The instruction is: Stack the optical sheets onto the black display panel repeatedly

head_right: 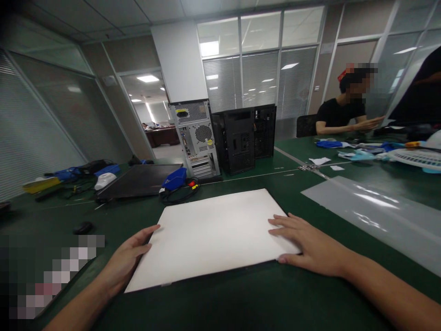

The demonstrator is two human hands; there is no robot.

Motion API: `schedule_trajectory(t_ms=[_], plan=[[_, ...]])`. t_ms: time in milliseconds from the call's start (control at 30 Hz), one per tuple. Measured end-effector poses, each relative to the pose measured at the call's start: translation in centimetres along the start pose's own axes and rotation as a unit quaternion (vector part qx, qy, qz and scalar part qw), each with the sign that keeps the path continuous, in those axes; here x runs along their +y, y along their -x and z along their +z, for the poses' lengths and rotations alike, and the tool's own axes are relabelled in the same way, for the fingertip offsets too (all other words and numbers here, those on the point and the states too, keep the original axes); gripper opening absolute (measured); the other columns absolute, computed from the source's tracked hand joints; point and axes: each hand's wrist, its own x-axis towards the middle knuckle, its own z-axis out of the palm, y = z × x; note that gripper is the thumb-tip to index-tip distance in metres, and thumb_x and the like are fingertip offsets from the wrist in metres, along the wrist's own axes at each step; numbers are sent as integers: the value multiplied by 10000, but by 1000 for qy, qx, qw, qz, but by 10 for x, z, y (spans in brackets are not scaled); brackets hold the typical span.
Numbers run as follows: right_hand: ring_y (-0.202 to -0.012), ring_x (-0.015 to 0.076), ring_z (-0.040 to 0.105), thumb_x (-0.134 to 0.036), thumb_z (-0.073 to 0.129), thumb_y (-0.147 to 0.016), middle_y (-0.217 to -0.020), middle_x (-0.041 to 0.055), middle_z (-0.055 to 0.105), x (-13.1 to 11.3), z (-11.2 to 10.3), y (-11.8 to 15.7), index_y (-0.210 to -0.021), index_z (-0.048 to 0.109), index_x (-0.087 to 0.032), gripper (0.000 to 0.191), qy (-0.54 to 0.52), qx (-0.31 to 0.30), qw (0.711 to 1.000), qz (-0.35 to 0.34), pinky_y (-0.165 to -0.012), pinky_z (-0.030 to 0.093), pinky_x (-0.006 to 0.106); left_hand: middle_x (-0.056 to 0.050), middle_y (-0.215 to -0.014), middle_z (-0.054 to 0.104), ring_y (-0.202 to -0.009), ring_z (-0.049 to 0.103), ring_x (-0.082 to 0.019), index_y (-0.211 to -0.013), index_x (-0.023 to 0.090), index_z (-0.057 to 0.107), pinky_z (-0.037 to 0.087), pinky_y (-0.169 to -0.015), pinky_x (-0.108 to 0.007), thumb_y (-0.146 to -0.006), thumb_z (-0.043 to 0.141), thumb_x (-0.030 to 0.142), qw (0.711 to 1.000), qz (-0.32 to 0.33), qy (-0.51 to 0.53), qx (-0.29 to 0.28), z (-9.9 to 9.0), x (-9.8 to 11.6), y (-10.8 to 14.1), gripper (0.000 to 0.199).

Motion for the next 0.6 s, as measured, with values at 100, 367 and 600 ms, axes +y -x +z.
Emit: schedule_trajectory(t_ms=[100,367,600], plan=[[-1394,281,182,-598,511,-821,-1510,-14,241,-1,0,1,-1413,348,-378,652,-3,1,1000,-7,-1129,135,573,-72,-1257,601,-669,639,-148,-1221,242,572,493,-557,-272,-655,589,42,1000,2,0,3,0,1,1,600],[-1371,241,254,-565,437,-873,-1474,-55,323,12,-6,1,-1381,383,-414,533,33,62,997,42,-1138,179,516,-69,-1111,657,-607,620,-136,-1239,242,554,474,-519,-258,-667,615,67,1000,-1,-2,4,2,0,1,601],[-1168,452,433,-626,377,-817,-1289,277,450,121,-11,34,-1303,482,-69,746,166,201,899,352,-912,354,641,-62,-1129,654,-678,648,-157,-1222,255,577,501,-565,-275,-672,616,71,1000,1,4,-6,0,-3,-2,582]])
